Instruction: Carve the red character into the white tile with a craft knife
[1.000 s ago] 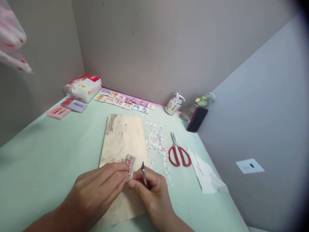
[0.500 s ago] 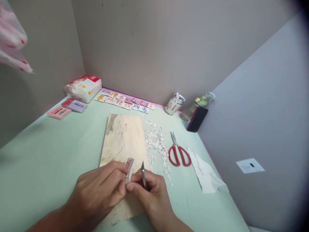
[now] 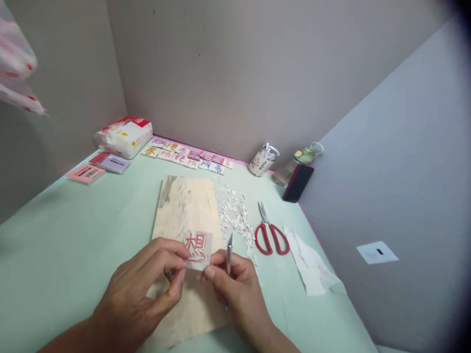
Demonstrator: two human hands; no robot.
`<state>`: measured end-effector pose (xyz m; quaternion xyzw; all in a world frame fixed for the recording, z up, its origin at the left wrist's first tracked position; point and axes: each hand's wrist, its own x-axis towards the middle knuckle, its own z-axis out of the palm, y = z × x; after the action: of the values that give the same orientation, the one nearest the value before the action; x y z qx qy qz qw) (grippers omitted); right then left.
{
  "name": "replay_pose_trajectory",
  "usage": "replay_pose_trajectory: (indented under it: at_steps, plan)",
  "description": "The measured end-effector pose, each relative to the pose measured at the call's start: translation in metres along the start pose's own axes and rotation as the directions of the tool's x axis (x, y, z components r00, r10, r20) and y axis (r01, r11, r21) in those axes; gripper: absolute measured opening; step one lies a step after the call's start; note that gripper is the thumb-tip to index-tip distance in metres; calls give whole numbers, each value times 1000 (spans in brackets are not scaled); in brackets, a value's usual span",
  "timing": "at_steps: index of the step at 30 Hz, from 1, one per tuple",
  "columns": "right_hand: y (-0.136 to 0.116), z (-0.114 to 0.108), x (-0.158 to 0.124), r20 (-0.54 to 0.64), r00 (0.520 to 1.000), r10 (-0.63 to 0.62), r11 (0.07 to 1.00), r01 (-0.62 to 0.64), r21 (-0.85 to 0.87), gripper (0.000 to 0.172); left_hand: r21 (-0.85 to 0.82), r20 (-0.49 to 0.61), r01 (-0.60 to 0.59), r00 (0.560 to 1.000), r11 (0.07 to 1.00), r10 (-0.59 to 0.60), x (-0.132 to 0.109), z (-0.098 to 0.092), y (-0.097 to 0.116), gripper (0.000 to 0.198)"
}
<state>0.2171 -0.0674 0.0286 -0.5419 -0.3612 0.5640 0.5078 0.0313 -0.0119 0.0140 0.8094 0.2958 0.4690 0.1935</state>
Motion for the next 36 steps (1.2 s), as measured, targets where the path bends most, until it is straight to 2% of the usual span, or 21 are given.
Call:
replay_pose_trajectory:
  at_steps: [6, 11, 17, 21, 25, 30, 36]
  plan:
    - [-5, 3, -2, -12, 998, -67, 995, 66, -80, 24, 1, 21, -57, 998, 998, 57, 1, 0, -3, 16]
    - [-1, 5, -5, -25, 987, -157, 967, 148, -208, 16, -10, 61, -51, 997, 999, 52, -9, 2, -11, 19]
    - [1, 7, -6, 39, 952, -303, 886, 297, -355, 19, 45, 90, -123, 989, 991, 119, -11, 5, -10, 23]
    - [2, 9, -7, 84, 939, -334, 857, 340, -386, 20, 104, 101, -141, 986, 985, 130, -4, 6, -2, 23]
    - [4, 10, -7, 58, 956, -286, 894, 288, -342, 18, 140, 77, -131, 990, 981, 121, -3, 7, 1, 21]
    - [2, 11, -8, 24, 983, -183, 959, 184, -216, 18, 89, 29, -99, 995, 991, 97, -5, 8, 0, 18]
    - [-4, 11, -4, 77, 994, -74, 997, 74, 9, 19, 56, -20, -73, 997, 996, 74, -3, 7, 2, 17]
